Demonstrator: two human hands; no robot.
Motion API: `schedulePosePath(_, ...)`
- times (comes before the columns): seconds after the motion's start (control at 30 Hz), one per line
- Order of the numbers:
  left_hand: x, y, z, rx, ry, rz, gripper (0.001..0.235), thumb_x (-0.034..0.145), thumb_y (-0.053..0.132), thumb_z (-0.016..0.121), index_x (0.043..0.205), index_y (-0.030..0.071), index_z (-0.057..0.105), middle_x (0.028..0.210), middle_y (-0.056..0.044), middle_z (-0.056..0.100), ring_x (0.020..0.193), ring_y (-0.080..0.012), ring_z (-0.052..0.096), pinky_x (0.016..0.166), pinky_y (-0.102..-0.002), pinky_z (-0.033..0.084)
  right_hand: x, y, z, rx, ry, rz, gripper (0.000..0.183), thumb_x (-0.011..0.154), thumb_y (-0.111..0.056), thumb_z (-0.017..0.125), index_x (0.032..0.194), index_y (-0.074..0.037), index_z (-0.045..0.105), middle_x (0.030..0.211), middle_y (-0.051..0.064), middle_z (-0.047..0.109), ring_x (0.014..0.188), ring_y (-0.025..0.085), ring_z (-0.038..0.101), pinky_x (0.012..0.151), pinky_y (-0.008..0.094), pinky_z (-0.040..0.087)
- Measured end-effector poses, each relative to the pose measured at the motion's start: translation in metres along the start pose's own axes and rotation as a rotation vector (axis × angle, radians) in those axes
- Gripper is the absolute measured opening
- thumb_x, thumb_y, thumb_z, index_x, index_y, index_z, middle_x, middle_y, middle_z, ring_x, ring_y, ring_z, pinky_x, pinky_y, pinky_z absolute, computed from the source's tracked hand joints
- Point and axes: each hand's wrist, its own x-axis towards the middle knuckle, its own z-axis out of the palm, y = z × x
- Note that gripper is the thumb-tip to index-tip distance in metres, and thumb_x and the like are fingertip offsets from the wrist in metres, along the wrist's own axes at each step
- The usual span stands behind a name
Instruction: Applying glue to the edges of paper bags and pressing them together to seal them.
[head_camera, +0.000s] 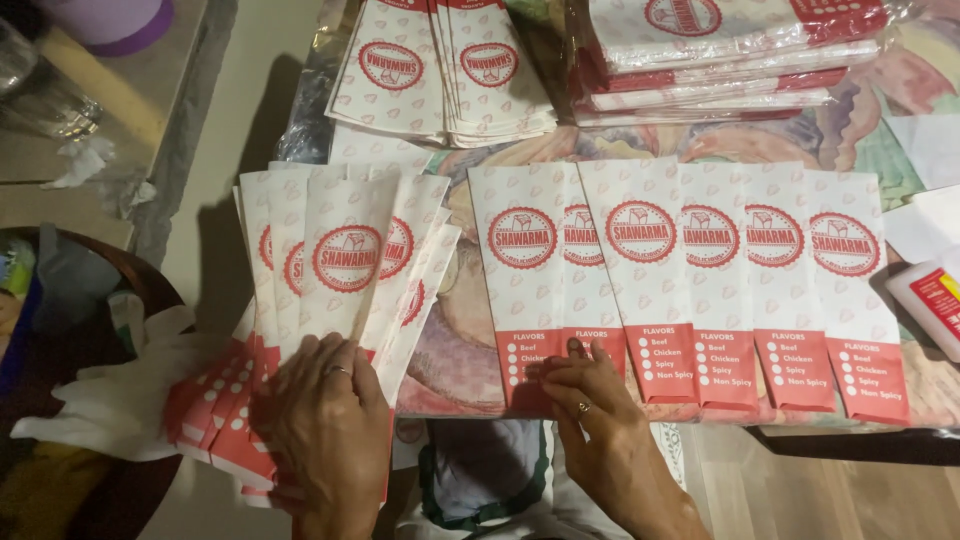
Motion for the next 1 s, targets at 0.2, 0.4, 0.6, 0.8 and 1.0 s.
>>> schedulePosePath(0.2,0.013,0.016,-0.015,-0.017,0.057,-0.051,0.010,0.094,0.000,0.082,0.092,0.008,0.076,0.100,-0.012,0.080,0.082,-0.0256,0.074,0.067,-0.039,0.055,0.002,-0.001,-0.003,-0.016,-0.016,-0.014,0.017,0.088,0.009,0.067,0.104,0.004,0.069,0.109,0.014,0.070,0.108,0.030,0.070,0.118,0.059,0.043)
schedulePosePath(0.4,0.014,0.056,0.007,-0.344,-0.184,0.139,0.023,0.101,0.025,0.061,0.102,0.006,0.075,0.122,-0.017,0.074,0.125,-0.0394,0.063,0.108,-0.049,0.042,0.005,-0.008,-0.006,-0.058,-0.046,0.004,0.025,0.095,0.006,0.058,0.115,-0.003,0.070,0.112,0.010,0.071,0.112,0.026,0.068,0.118,0.058,0.040)
schedulePosePath(0.6,-0.012,0.044,0.039,-0.405,-0.553,0.245,0.067,0.075,-0.019,0.061,0.140,-0.001,0.059,0.153,-0.022,0.051,0.149,-0.0427,0.036,0.118,-0.048,0.037,0.013,-0.012,-0.009,-0.015,-0.073,-0.059,0.019,0.093,0.010,0.060,0.110,0.003,0.065,0.113,0.016,0.069,0.108,0.035,0.067,0.106,0.054,0.051)
schedulePosePath(0.8,-0.005,0.046,0.036,-0.347,-0.437,0.297,0.048,0.090,0.004,0.067,0.137,-0.002,0.061,0.149,-0.022,0.055,0.143,-0.0382,0.042,0.119,-0.047,0.038,0.008,-0.009,-0.006,-0.002,-0.076,-0.073,0.018,0.094,0.010,0.056,0.112,0.006,0.061,0.114,0.019,0.066,0.114,0.038,0.062,0.110,0.055,0.052)
schedulePosePath(1.0,0.000,0.052,0.009,-0.431,-0.149,0.285,0.030,0.091,0.009,0.080,0.117,-0.001,0.070,0.136,-0.016,0.063,0.131,-0.0333,0.055,0.115,-0.051,0.046,0.000,-0.008,-0.004,0.001,-0.014,-0.035,0.035,0.091,0.017,0.057,0.121,-0.001,0.059,0.126,0.018,0.062,0.131,0.043,0.059,0.115,0.057,0.050)
